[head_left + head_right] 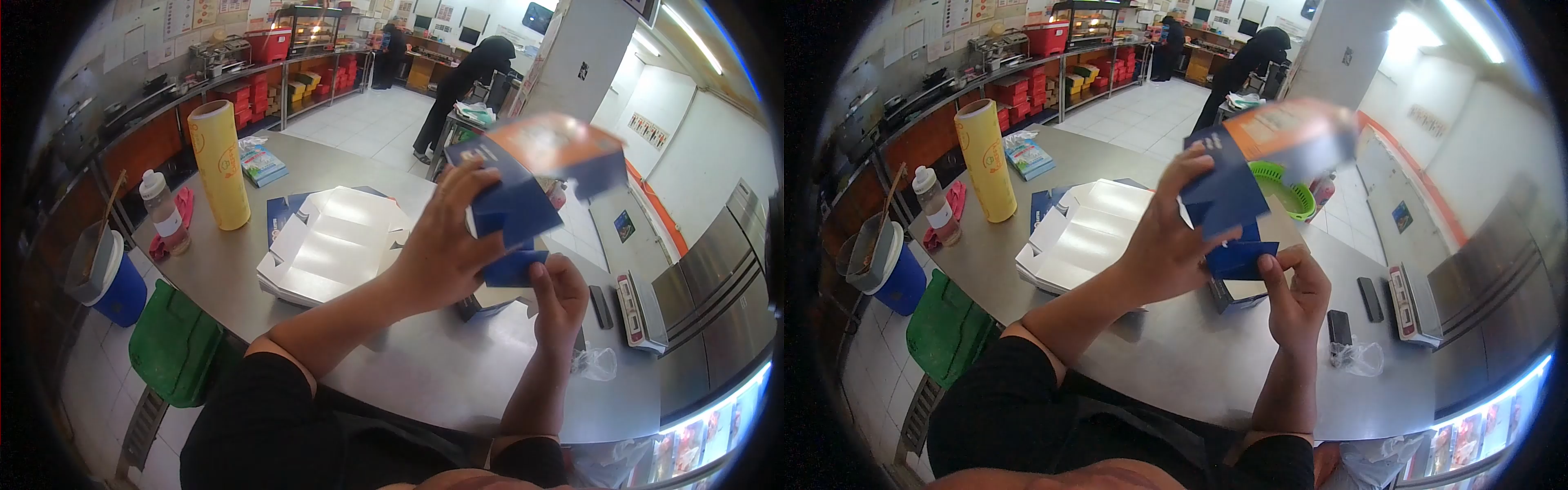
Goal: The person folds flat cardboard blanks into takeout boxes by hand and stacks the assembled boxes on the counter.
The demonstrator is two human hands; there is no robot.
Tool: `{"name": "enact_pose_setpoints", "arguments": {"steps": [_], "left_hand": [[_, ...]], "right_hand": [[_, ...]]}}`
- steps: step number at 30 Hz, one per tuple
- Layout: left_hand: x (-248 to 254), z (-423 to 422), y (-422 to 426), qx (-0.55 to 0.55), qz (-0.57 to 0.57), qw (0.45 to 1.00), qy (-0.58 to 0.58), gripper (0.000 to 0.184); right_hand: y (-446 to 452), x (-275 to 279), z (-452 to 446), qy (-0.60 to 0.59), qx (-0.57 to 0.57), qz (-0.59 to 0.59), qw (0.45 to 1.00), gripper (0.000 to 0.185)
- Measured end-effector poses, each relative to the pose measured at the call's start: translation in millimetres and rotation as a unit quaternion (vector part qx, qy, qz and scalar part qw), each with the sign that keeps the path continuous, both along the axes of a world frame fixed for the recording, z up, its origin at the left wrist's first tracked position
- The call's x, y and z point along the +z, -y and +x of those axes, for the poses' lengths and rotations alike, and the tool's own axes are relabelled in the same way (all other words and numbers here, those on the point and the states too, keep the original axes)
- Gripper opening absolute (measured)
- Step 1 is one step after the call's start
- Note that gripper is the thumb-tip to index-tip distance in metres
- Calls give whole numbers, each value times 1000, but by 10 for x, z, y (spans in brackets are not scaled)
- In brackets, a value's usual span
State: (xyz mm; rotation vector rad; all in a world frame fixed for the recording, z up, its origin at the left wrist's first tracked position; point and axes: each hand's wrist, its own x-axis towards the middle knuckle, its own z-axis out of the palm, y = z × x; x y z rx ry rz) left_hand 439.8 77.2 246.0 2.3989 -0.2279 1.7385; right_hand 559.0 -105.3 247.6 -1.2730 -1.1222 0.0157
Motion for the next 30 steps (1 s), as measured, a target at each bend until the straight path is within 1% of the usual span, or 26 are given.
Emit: {"name": "enact_pose_setpoints", "arguments": {"steps": [3, 6, 8, 9, 10, 12, 13, 15, 16, 18, 20, 21, 22, 25, 26, 29, 30], "left_hand": [[-7, -3, 2, 10, -19, 1000, 7, 82], [-45, 32, 22, -20, -4, 1000, 5, 80], [-94, 71, 104, -45, 9, 999, 11, 69], [-108, 89, 140, -59, 15, 998, 15, 64], [-111, 98, 155, -59, 21, 998, 11, 57], [-144, 134, 136, -62, 21, 998, -1, 71], [-150, 144, 127, -63, 22, 998, -7, 78], [-115, 95, 114, -29, 44, 998, -46, 78], [-90, 64, 109, -12, 55, 996, -66, 78], [-62, 51, 87, -33, 57, 995, -77, 70], [-39, 17, 90, -55, 80, 990, -100, 63], [-23, -15, 109, -67, 101, 986, -117, 59], [-4, -44, 136, -78, 122, 980, -134, 56], [23, -134, 298, -128, 114, 964, -203, 46], [47, -164, 323, -147, 105, 958, -221, 52], [155, -282, 347, -186, 91, 944, -258, 61], [187, -325, 357, -209, 84, 937, -267, 63]], "right_hand": [[-33, -9, -14, -49, -5, 6, 999, 19], [-33, -48, 19, -64, 3, 28, 998, 18], [-85, -18, -44, 87, -106, 30, 990, 16], [-102, 12, -95, 162, -161, 31, 973, 15], [-89, 48, -153, 203, -183, 20, 962, 13], [-57, 115, -240, 283, -226, -1, 932, 11], [-54, 117, -229, 301, -229, -10, 926, 9], [-34, 129, -178, 336, -235, -28, 912, 7], [1, 144, -153, 333, -221, -56, 915, 11], [99, 189, -86, 327, -191, -112, 919, 23], [207, 116, 27, 169, -128, -41, 976, 42], [233, 110, 44, 88, -95, -5, 992, 52], [240, 137, 74, 77, -98, 8, 992, 70], [347, 195, 38, 12, -57, 25, 998, 59], [417, 228, 66, -18, 4, 27, 999, 39], [576, 248, 188, -2, 27, -22, 999, 17], [584, 250, 165, -14, 3, -40, 999, 14]]}}
